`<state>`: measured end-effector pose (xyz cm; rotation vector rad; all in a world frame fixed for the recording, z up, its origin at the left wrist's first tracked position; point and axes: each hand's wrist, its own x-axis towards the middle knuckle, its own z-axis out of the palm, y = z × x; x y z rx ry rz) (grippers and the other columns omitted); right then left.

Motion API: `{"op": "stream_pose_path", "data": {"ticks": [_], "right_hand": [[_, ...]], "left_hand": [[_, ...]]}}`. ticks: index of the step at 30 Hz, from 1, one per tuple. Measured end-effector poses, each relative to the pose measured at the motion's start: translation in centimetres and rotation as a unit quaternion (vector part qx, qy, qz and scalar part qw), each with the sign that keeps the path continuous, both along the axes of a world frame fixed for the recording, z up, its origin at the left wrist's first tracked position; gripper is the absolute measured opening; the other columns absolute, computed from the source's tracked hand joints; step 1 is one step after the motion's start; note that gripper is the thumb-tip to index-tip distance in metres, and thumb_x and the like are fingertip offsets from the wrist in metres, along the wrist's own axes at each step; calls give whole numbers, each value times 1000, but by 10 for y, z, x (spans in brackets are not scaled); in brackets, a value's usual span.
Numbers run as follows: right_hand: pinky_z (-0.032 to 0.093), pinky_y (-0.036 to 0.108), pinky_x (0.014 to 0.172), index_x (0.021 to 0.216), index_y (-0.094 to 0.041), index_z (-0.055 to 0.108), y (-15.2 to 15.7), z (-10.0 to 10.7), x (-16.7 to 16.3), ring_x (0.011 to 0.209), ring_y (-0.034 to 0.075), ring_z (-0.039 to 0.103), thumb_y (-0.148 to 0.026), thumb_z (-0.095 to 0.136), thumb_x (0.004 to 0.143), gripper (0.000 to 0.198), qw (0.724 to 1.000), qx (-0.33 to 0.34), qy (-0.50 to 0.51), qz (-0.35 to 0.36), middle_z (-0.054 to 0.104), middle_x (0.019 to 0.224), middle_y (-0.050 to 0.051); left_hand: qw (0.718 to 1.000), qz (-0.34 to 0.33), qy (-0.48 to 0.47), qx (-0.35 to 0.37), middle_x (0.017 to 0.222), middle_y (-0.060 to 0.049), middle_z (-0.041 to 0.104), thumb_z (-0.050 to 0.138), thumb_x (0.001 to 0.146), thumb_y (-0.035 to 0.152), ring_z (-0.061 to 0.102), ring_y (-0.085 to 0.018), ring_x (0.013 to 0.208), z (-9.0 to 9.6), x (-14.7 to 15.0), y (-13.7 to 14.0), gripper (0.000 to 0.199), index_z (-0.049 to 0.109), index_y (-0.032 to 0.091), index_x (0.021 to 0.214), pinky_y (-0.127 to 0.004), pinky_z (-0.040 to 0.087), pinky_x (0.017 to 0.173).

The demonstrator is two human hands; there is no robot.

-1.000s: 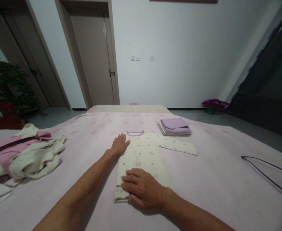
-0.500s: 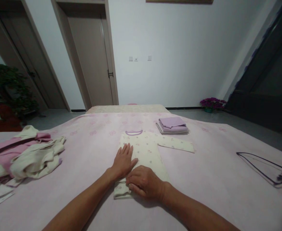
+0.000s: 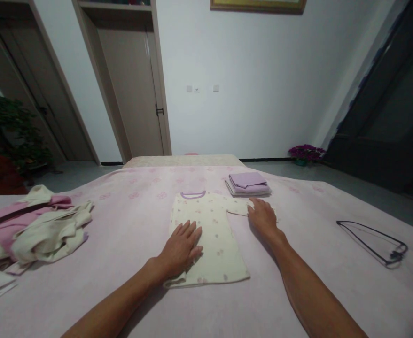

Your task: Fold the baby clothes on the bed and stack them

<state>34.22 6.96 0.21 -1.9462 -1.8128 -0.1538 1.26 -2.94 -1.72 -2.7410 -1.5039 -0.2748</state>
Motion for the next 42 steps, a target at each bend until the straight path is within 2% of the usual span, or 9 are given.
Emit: {"op": "stream_pose_path", "data": {"ticks": [5,11,16,23,27,29,31,35,42], "right_hand": [[42,46,96,139,-9,52,9,-14,57,119,36,53,-29,45,95,49,981,-88,-34,-170,60,129,21],[43,46,93,141,-11,50,12,-23,73,116,36,55,-33,49,92,54,979,-84,-17,-183,63,123,21],[46,42,90,140,-17,52,19,-26,75,110,31,60,-27,50,88,54,976,-20,111,-189,65,123,15],[49,33,84,127,-14,63,18,9,-7,92,22,63,-25,60,76,52,936,104,337,-20,68,106,9],[53,29,70,133,-17,58,-9,30,-75,77,15,64,-37,71,74,63,827,-35,494,268,67,107,7],[55,29,70,127,-18,61,-19,35,-88,83,17,67,-43,69,78,55,782,-96,519,331,68,107,7],[55,28,67,120,-18,65,-20,33,-81,84,18,68,-42,65,82,44,808,-107,493,304,68,104,7],[46,24,54,115,-17,65,-12,21,-44,65,14,63,-32,65,80,38,922,-141,304,192,70,92,6],[34,23,49,83,-22,65,-26,11,-39,51,12,54,-30,78,63,25,949,-206,158,181,63,64,-2]], "left_hand": [[999,-31,-12,-11,162,-14,28,42,100,50,25,-30,150,-8,-2,-10,60,37,23,153,-52,23,121],[998,-28,-65,3,155,-14,43,50,98,38,35,-31,146,-2,1,-14,50,51,20,144,-54,28,120],[961,-15,-272,-40,142,-11,58,52,95,31,49,-29,136,10,3,-14,39,64,22,131,-52,37,115],[725,60,-620,-293,134,-14,64,67,87,49,59,-27,126,31,36,13,46,65,23,124,-45,45,107],[602,74,-706,-366,141,-14,59,63,87,59,62,-26,123,29,54,41,57,60,23,131,-39,53,98],[553,109,-737,-373,129,-15,67,61,88,60,69,-28,110,25,57,54,57,62,18,127,-37,58,86],[519,162,-761,-354,110,-15,74,66,87,45,73,-27,95,20,56,65,44,66,14,118,-35,60,76],[500,205,-778,-321,87,-9,76,63,75,8,74,-22,80,14,46,79,36,67,12,111,-30,61,69],[510,204,-800,-244,79,-7,74,59,67,0,71,-15,67,46,25,98,52,65,8,118,-22,58,60]]}}
